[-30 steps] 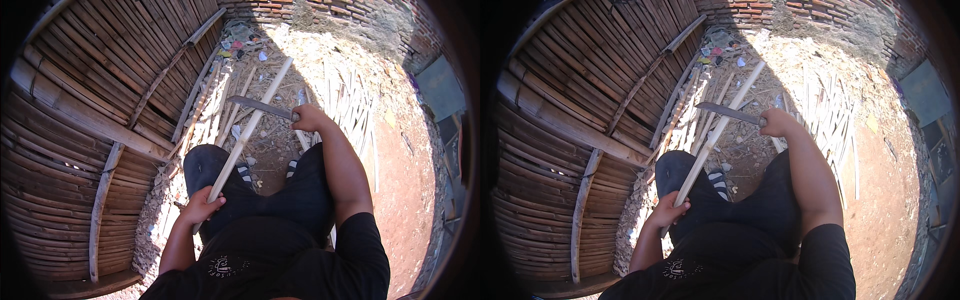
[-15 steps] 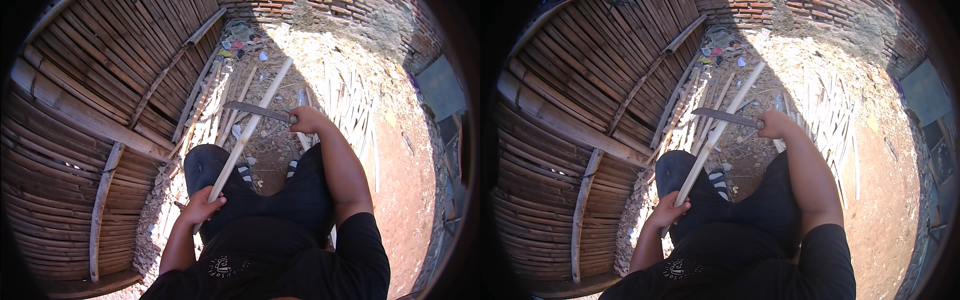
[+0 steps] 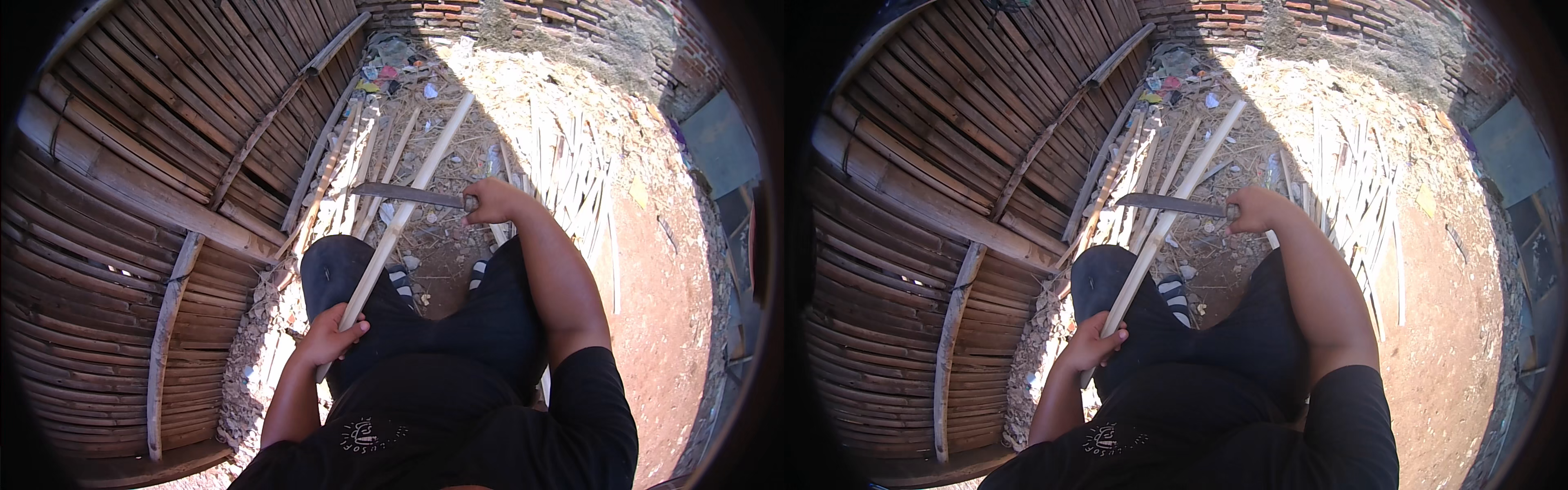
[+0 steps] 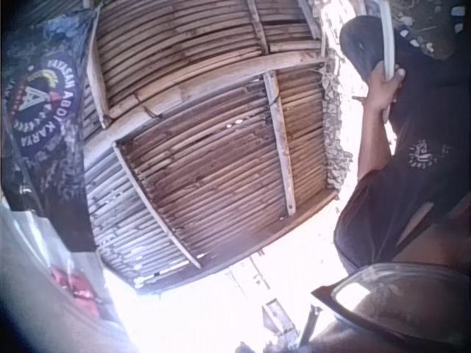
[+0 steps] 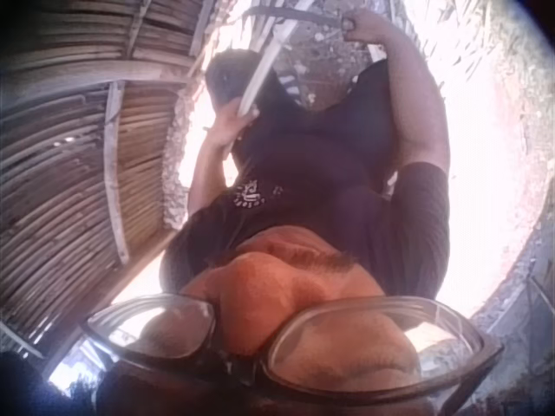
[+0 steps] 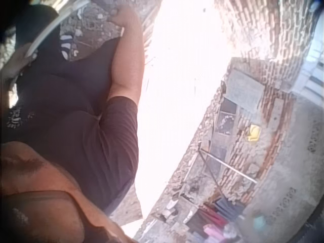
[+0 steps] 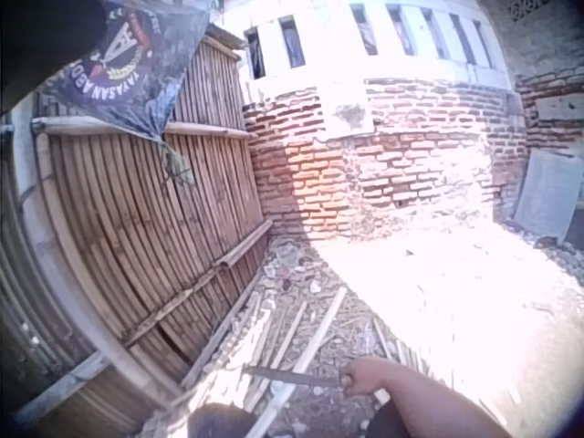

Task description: The person shaves a long piece of wood using a blade, smoothing its surface as they hold it between their legs.

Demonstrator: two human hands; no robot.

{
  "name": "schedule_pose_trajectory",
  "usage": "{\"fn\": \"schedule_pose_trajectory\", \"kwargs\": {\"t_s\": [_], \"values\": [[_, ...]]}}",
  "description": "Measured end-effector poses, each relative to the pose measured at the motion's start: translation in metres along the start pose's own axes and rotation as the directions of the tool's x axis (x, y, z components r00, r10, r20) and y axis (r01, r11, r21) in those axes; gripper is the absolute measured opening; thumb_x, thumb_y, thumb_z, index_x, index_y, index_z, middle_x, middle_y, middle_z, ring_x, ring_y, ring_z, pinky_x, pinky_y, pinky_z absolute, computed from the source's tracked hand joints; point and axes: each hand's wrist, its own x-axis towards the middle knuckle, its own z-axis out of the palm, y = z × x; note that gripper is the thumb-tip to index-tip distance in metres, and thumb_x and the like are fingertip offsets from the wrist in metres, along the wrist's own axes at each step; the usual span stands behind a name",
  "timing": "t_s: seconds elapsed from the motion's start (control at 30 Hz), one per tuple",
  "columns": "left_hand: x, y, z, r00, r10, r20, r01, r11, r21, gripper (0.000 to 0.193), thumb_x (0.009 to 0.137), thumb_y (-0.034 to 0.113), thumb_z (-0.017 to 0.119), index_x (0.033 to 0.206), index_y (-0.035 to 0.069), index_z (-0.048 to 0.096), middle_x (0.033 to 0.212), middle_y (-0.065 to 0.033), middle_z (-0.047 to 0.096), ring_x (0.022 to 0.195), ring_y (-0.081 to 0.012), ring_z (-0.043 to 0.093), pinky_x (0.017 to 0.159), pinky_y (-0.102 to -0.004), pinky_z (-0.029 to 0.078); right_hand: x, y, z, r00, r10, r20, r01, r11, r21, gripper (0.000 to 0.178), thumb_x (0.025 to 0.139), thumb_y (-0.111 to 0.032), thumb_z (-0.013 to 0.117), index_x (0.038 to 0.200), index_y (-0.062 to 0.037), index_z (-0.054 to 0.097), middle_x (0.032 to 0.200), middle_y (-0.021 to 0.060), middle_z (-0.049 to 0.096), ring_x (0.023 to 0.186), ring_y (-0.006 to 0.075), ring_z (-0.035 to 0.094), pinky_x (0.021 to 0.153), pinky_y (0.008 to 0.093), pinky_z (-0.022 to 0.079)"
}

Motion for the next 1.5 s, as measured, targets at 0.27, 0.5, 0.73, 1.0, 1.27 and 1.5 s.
{"fn": "schedule_pose_trajectory", "kwargs": {"t_s": [0.27,0.5,0.73,1.0,1.27,1.5], "values": [[0.0007,0.0021,-0.0001,1.0,0.005,0.012,-0.005,1.0,0.0,0.033,0.094,0.03,0.074,0.111,0.004,0.06,0.074,-0.002,0.061,0.049,-0.0086,0.051,0.045,-0.0258,0.042,-0.0031,0.0033,-0.003,0.998,0.055,-0.005,-0.055,0.998,-0.006,0.056,0.072,-0.039,0.085,0.114,-0.005,0.071,0.097,0.0209,0.072,0.098,0.0383,0.069,0.087,0.046,0.053],[0.0002,0.0033,0.0001,1.0,-0.007,0.001,0.007,1.0,0.022,0.032,0.095,0.03,0.074,0.111,0.005,0.06,0.075,-0.0019,0.06,0.05,-0.0084,0.051,0.045,-0.0257,0.042,0.0003,0.0009,-0.0036,0.997,0.082,0.01,-0.082,0.995,-0.064,0.06,0.073,-0.038,0.083,0.122,-0.0067,0.07,0.104,0.0204,0.073,0.105,0.0376,0.069,0.092,0.0465,0.054],[0.0005,0.0036,-0.0002,1.0,-0.014,0.007,0.014,1.0,0.021,0.033,0.095,0.031,0.074,0.111,0.005,0.06,0.075,-0.0016,0.06,0.05,-0.0082,0.051,0.046,-0.0258,0.043,0.0008,0.0042,-0.0008,0.998,0.069,0.007,-0.069,0.997,-0.029,0.062,0.072,-0.037,0.083,0.124,-0.0064,0.069,0.105,0.0208,0.073,0.105,0.037,0.069,0.093,0.0451,0.054],[0.0013,0.002,-0.0007,1.0,-0.013,0.017,0.012,1.0,0.012,0.033,0.095,0.03,0.073,0.111,0.005,0.06,0.074,-0.0017,0.06,0.05,-0.0083,0.051,0.046,-0.026,0.042,0.001,0.0036,-0.0022,0.997,0.073,0.008,-0.073,0.996,-0.048,0.061,0.072,-0.037,0.083,0.122,-0.0054,0.07,0.104,0.0211,0.073,0.104,0.0378,0.07,0.092,0.0458,0.054],[0.0016,0.001,-0.0006,1.0,-0.016,0.016,0.016,1.0,0.004,0.033,0.095,0.03,0.074,0.111,0.005,0.06,0.075,-0.0016,0.06,0.051,-0.0081,0.051,0.046,-0.0261,0.042,0.0017,0.0056,-0.0002,0.999,0.055,-0.001,-0.055,0.997,-0.051,0.058,0.073,-0.037,0.082,0.118,-0.0039,0.07,0.103,0.0229,0.073,0.103,0.0395,0.069,0.091,0.0468,0.054],[0.0009,0.0018,-0.0002,1.0,-0.018,0.008,0.018,1.0,0.013,0.033,0.095,0.031,0.074,0.112,0.005,0.061,0.075,-0.0016,0.061,0.051,-0.008,0.052,0.046,-0.0258,0.043,-0.0012,-0.0007,-0.0028,0.998,0.068,0.005,-0.068,0.997,-0.03,0.061,0.073,-0.036,0.082,0.121,-0.0029,0.069,0.106,0.0238,0.072,0.105,0.0395,0.068,0.093,0.0464,0.053]]}}
